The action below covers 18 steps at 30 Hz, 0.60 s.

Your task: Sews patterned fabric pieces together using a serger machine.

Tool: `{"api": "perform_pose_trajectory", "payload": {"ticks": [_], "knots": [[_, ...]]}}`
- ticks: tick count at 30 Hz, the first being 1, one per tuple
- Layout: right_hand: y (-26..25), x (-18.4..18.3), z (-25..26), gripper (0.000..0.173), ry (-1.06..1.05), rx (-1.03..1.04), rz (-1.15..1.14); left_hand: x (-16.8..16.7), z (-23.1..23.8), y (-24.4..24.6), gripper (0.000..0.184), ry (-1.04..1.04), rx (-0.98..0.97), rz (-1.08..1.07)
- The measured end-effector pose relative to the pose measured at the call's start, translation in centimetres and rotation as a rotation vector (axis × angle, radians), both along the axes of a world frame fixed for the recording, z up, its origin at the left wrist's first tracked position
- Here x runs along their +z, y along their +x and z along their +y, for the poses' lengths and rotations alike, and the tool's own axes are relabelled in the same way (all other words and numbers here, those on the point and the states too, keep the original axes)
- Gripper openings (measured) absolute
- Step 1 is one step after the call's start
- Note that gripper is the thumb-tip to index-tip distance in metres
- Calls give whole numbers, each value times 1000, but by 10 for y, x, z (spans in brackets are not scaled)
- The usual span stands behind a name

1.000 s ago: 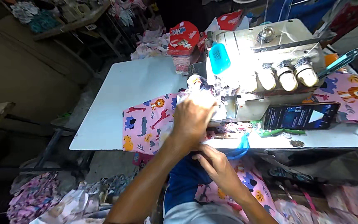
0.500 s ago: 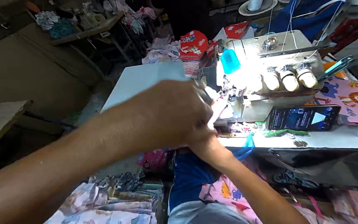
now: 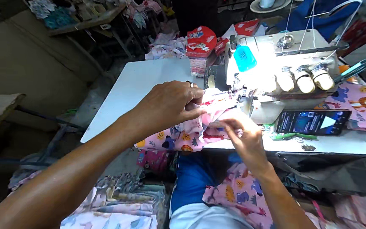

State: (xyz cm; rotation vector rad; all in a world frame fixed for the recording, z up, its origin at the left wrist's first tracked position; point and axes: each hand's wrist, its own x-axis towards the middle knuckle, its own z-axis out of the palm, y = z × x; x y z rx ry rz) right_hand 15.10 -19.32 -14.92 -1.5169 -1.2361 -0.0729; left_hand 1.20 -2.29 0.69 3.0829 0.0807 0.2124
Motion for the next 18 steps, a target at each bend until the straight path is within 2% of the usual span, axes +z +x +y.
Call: {"api": "perform_pose_trajectory", "payload": {"ticks": [4,8,10,13,18], "knots": [[9,13,6,13,98,-100,-77,-3,-5,-5,24,43,25,-48],[13,20,19,19,102,-70,-176,-5,-7,-11,28,33,-5,-51],[13,22,25,16,122,-34,-199,-7,-7,-13,29,36,-9,-50],[11,20,27,8,175,-56,-241,-9,-8,-13,27,18,23,-66],[5,10,21,10,165,-36,-309,-15,-6,-11,22,-7,110,-85]]}}
